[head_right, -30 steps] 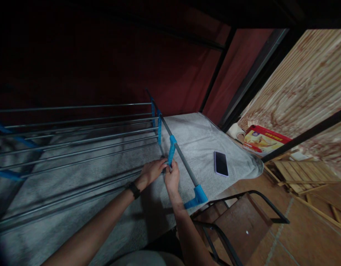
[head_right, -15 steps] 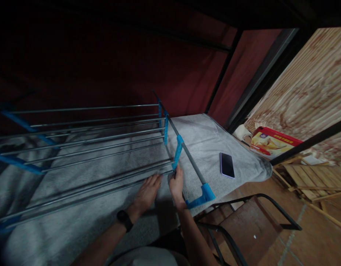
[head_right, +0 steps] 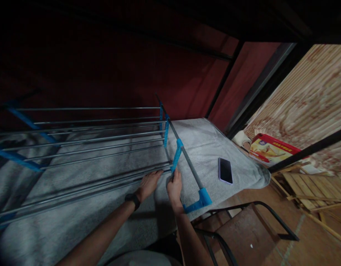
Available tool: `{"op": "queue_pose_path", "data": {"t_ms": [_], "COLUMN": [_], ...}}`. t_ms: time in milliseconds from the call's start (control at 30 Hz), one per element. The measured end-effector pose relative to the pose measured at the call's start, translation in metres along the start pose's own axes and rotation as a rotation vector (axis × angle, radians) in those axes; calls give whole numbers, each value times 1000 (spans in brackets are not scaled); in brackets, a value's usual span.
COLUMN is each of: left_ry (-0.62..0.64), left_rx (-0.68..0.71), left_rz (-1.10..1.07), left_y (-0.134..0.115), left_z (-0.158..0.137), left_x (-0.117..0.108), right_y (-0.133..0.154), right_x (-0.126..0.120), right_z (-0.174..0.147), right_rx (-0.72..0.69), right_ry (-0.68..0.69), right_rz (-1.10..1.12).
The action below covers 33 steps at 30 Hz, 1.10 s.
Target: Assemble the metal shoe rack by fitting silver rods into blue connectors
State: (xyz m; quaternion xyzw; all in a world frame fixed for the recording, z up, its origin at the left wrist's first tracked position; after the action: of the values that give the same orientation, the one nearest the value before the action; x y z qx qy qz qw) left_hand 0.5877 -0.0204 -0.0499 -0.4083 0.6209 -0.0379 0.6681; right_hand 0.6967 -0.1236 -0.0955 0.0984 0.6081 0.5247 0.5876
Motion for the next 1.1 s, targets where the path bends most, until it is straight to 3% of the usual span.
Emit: {"op": "queue_pose_path", "data": {"t_ms": [500, 1100], "left_ry": [-9, 23], "left_rx": [-30, -17], "left_rz": [-60, -61], "left_y": [-2, 7], "left_z": [1, 8], "left_x": [-5, 4], "right_y": [10, 10], "right_x": [-2, -1], "right_z": [-4, -6], "right_rx": [-5, -24], "right_ry": [33, 15], "right_rz": [-47, -106]}}
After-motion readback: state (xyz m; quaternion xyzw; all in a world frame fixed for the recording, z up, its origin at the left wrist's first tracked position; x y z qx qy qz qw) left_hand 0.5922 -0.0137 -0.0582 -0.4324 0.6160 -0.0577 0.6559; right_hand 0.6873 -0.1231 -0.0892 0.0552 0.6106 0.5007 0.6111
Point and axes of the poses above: each hand's wrist, its own z-axis towards the middle knuckle, its own x-axis out of the palm, y = z × x, the point moved 8 cm from there along z, towards the middle knuckle, and after that the axes turned 11 degrees about -z, right-handed, at the moved point
